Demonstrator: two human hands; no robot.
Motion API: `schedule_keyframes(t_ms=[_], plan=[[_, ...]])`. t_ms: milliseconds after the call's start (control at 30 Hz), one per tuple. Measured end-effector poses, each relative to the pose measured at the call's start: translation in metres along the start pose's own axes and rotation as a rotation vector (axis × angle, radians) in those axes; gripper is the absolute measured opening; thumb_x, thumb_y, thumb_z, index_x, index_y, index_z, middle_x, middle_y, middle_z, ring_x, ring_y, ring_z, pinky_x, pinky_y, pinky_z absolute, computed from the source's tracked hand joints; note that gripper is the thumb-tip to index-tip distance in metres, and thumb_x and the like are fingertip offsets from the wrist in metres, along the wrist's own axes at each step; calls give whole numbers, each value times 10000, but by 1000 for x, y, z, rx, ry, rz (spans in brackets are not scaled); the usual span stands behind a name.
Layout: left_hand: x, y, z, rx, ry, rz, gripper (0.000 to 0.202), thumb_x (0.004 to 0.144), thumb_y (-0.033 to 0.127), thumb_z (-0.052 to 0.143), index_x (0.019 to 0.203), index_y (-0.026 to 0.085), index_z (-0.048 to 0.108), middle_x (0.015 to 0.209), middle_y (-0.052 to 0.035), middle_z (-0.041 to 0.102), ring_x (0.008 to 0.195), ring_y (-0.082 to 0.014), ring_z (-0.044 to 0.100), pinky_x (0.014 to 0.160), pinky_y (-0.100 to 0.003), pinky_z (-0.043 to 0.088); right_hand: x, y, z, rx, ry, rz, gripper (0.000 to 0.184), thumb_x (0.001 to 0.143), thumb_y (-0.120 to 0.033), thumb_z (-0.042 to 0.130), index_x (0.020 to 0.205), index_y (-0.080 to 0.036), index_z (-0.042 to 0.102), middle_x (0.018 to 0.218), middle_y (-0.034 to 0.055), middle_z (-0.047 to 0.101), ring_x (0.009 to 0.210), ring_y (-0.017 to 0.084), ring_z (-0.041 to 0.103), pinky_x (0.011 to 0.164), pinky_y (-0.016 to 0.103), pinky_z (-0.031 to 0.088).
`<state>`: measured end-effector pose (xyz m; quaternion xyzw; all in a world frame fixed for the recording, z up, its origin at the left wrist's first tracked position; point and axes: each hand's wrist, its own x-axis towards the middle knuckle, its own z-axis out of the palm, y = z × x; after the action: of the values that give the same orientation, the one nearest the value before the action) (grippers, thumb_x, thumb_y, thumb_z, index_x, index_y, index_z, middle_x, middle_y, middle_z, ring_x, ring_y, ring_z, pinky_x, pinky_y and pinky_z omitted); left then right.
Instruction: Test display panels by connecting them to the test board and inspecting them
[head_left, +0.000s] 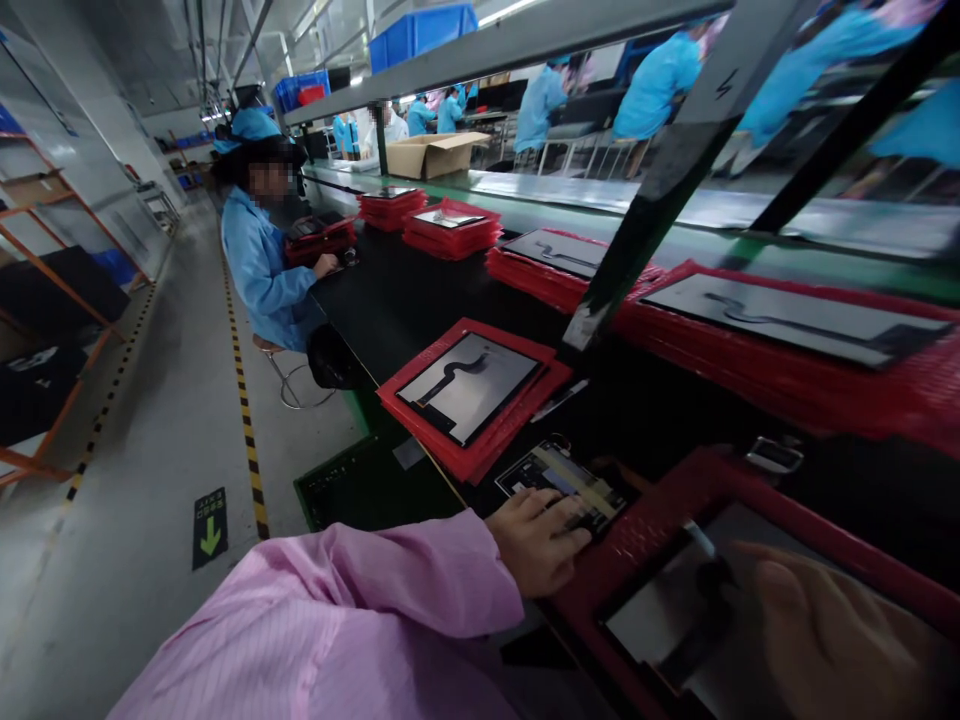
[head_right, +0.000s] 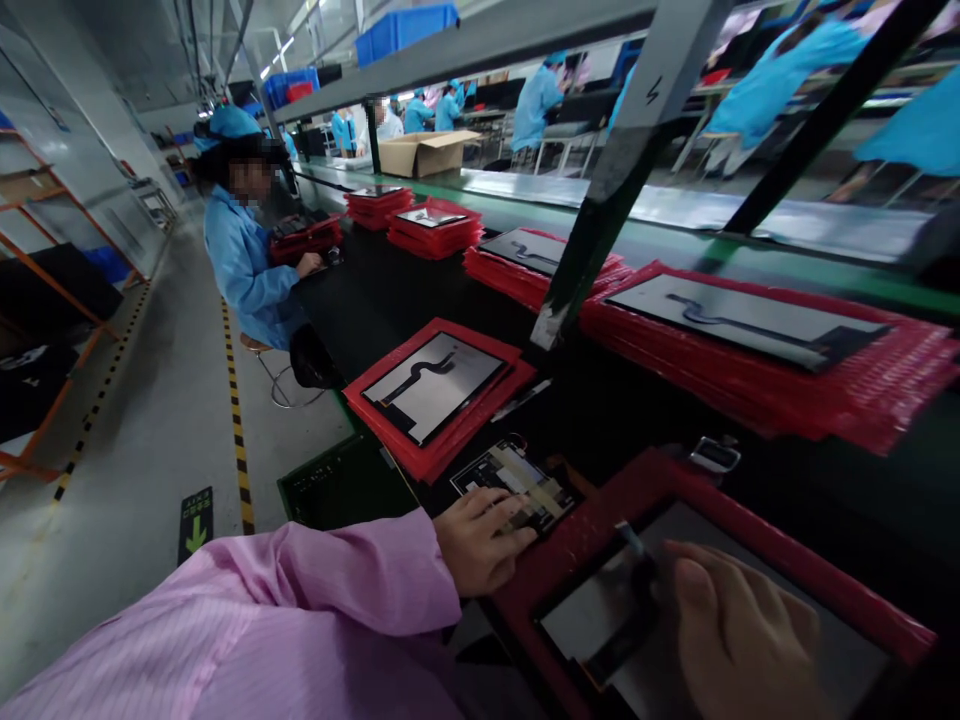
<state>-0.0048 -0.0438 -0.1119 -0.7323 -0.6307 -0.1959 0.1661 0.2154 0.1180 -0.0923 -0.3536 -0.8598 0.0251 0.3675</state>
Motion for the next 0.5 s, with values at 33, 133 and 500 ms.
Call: schedule_keyframes(t_ms=[33,133,500], plan=[[0,0,-1,-29,-2,-32,343,933,293,535,1190,204,744,1388,-132,644,1248,-262,607,1036,-402,541,0,0,-1,11,9,-11,626,1006,-667,186,898,-258,648,864,91,772,804,308,750,756,483,551],[1,2,-4,-97,92,-132,342,909,274,550,1182,199,742,1307,-143,664,1196,-249,618,1012,-394,555,-1,0,-1,37,-24,65,674,976,-741,168,903,-275,649,892,130,769,849,340,744,804,530,525],[3,4,-8,-71,58,-187,324,901,309,585,1162,288,776,1314,-106,655,1191,-267,607,1089,-501,487,2,-10,-9,21,-19,99,669,939,-793,180,882,-295,622,863,138,736,824,300,712,810,494,530]])
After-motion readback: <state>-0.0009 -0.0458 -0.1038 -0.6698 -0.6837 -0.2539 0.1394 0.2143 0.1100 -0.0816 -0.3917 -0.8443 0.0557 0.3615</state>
